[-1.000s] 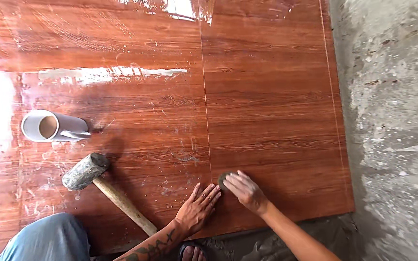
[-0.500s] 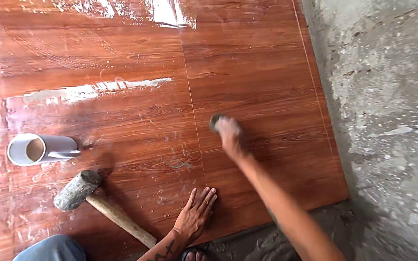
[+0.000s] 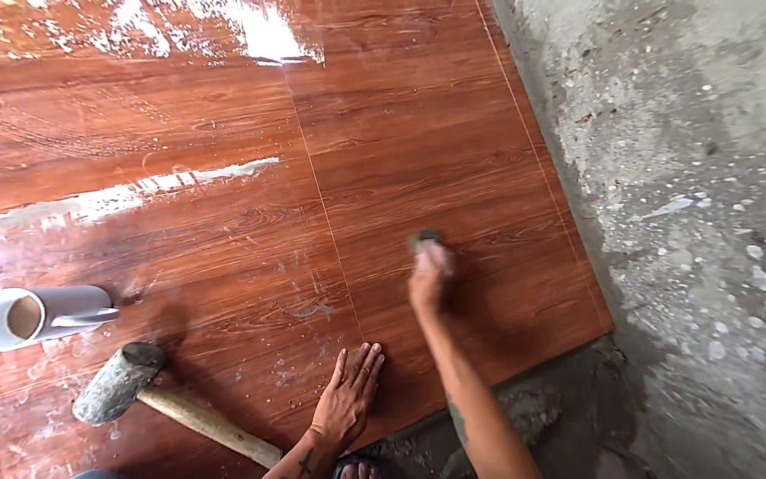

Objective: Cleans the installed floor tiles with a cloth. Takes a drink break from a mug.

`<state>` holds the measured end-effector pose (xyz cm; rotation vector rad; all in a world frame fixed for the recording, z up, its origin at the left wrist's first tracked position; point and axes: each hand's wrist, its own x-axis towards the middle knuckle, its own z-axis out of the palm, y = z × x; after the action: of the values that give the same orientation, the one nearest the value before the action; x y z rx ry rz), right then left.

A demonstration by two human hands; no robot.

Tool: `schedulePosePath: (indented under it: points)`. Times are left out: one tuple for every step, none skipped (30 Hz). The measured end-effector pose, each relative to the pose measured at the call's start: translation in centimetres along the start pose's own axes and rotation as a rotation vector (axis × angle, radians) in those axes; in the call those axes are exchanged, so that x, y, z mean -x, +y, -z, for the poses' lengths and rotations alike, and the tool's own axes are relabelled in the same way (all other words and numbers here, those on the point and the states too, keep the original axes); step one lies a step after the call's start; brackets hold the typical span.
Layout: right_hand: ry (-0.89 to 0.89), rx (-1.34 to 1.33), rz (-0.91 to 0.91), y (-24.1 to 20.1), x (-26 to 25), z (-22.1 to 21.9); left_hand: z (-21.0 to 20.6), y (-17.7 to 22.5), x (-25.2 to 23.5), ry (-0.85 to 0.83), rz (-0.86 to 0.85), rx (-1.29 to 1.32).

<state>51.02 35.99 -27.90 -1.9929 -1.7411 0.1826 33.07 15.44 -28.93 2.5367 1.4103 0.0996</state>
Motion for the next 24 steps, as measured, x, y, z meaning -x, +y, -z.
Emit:
schedulePosePath:
  points:
    - [-0.066,-0.031,0.173,-2.5,2.2,-1.3,0.0,0.1,0.1,-0.011,-0.002,-0.003]
    - [-0.146,-0.081,0.332,-4.0,3.9,-2.0,0.1,0.2,0.0,-0.01,-0.004,-0.002]
    - [-0.212,-0.134,0.466,-4.4,5.3,-2.3,0.2,0.3,-0.1,-0.009,-0.004,0.006]
    - [-0.251,-0.164,0.565,-3.9,6.2,-1.9,0.4,0.3,-0.1,-0.002,-0.002,0.01]
    - [-0.26,-0.163,0.611,-2.6,6.6,-1.1,0.5,0.2,0.0,0.003,0.0,0.008]
    - [-0.227,-0.127,0.591,-0.4,6.5,0.2,0.6,0.0,0.1,0.009,-0.002,0.001]
    - [-0.162,-0.062,0.504,2.4,5.7,1.7,0.5,0.0,0.1,0.018,-0.005,-0.008]
    - [-0.096,0.013,0.363,5.4,4.2,3.4,0.4,0.0,0.1,0.026,-0.007,-0.014]
    - [-0.04,0.08,0.185,8.5,2.3,5.1,0.3,0.1,0.1,0.032,-0.007,-0.02]
    - [0.012,0.105,0.0,11.3,0.4,6.4,0.3,0.2,0.2,0.035,-0.006,-0.024]
    - [0.093,0.113,-0.149,13.3,-1.2,7.0,0.4,0.2,0.3,0.036,-0.006,-0.027]
    - [0.163,0.117,-0.269,13.6,-2.4,6.9,0.5,0.3,0.2,0.028,-0.007,-0.026]
    - [0.181,0.092,-0.335,11.9,-3.2,6.2,0.6,0.3,0.1,0.015,-0.008,-0.026]
    - [0.156,0.046,-0.327,8.7,-3.3,5.0,0.7,0.4,0.0,-0.008,-0.007,-0.023]
    - [0.091,-0.008,-0.255,4.5,-2.8,3.2,0.8,0.4,0.0,-0.022,-0.006,-0.023]
    - [0.009,-0.04,-0.131,0.0,-2.0,0.9,0.8,0.3,-0.1,-0.028,-0.005,-0.029]
    - [-0.051,-0.055,0.012,-4.2,-1.0,-1.5,0.9,0.4,0.0,-0.037,-0.002,-0.037]
    - [-0.093,-0.08,0.153,-7.6,-0.1,-3.6,1.0,0.7,0.1,-0.036,0.0,-0.045]
    - [-0.139,-0.123,0.279,-10.2,0.3,-5.4,1.1,0.8,0.0,-0.028,0.0,-0.057]
    - [-0.169,-0.171,0.389,-11.9,0.1,-6.8,1.3,0.7,0.0,-0.017,0.002,-0.071]
    - [-0.197,-0.207,0.482,-12.7,-0.6,-7.6,1.3,0.5,0.0,-0.008,0.005,-0.086]
    - [-0.224,-0.227,0.555,-12.5,-1.5,-7.6,1.1,0.4,0.2,0.009,0.009,-0.092]
    - [-0.227,-0.227,0.599,-11.0,-2.5,-7.1,0.8,0.3,0.3,0.025,0.005,-0.081]
    - [-0.21,-0.197,0.591,-8.7,-3.6,-5.9,0.6,0.4,0.3,0.036,-0.004,-0.069]
